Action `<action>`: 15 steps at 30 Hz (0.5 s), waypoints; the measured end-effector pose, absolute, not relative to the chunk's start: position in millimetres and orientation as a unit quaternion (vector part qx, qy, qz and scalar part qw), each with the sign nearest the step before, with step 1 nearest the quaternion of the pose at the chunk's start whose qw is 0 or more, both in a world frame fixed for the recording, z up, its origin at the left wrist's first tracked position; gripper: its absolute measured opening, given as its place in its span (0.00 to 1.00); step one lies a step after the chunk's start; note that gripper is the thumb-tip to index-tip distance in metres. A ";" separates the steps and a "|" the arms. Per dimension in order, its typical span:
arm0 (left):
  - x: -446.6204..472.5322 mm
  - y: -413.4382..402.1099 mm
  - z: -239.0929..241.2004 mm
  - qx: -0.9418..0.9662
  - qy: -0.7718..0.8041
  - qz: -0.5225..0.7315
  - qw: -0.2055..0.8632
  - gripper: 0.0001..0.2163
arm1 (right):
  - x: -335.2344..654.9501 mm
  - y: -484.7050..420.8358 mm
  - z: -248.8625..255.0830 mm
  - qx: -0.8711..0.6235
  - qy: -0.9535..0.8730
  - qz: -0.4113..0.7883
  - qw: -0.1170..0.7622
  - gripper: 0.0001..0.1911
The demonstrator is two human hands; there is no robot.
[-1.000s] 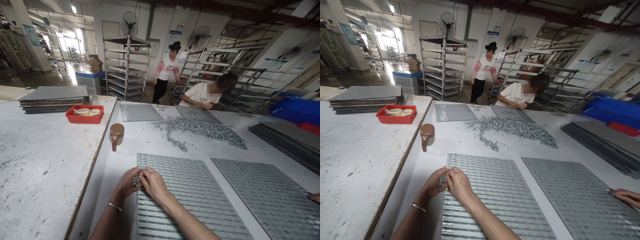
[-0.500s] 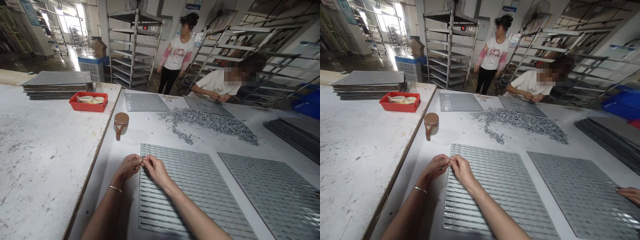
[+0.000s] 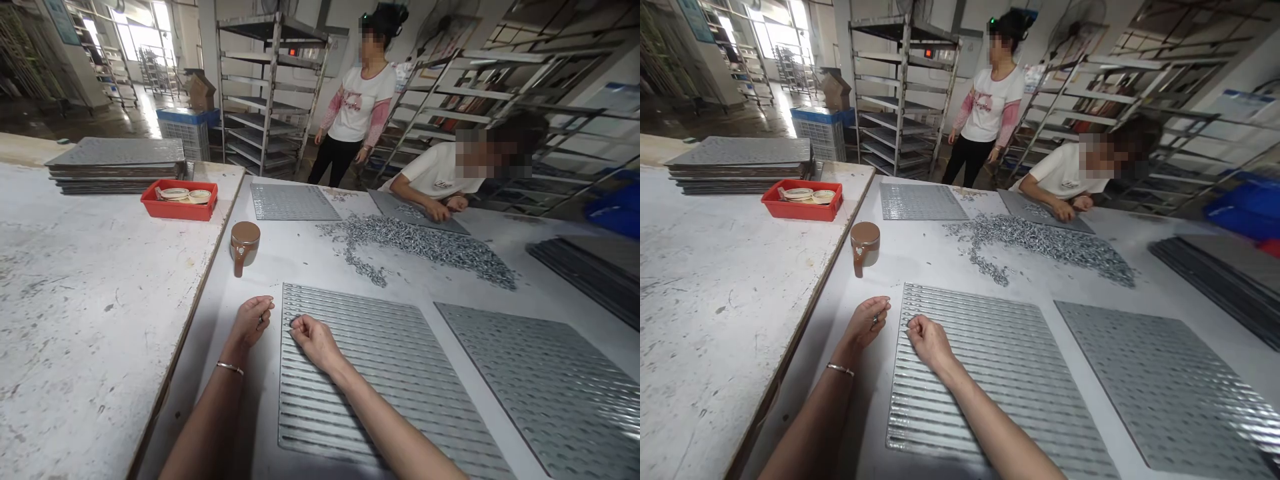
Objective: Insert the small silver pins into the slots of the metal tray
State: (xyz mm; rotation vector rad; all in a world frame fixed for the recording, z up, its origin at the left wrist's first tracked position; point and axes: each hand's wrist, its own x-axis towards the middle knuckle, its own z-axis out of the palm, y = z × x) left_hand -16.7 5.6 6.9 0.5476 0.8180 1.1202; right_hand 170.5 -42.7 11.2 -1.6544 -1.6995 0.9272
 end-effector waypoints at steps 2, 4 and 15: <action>-15.3 5.0 6.1 0.246 0.372 0.507 0.738 0.21 | 167.5 -42.2 8.3 -0.623 -0.637 0.348 0.290 0.04; -12.8 3.8 5.7 0.246 0.371 0.501 0.742 0.21 | 165.3 -40.1 6.5 -0.625 -0.640 0.346 0.284 0.03; -6.1 -5.0 10.8 0.319 0.355 0.436 0.763 0.18 | 163.1 -39.6 15.4 -0.636 -0.663 0.287 0.273 0.03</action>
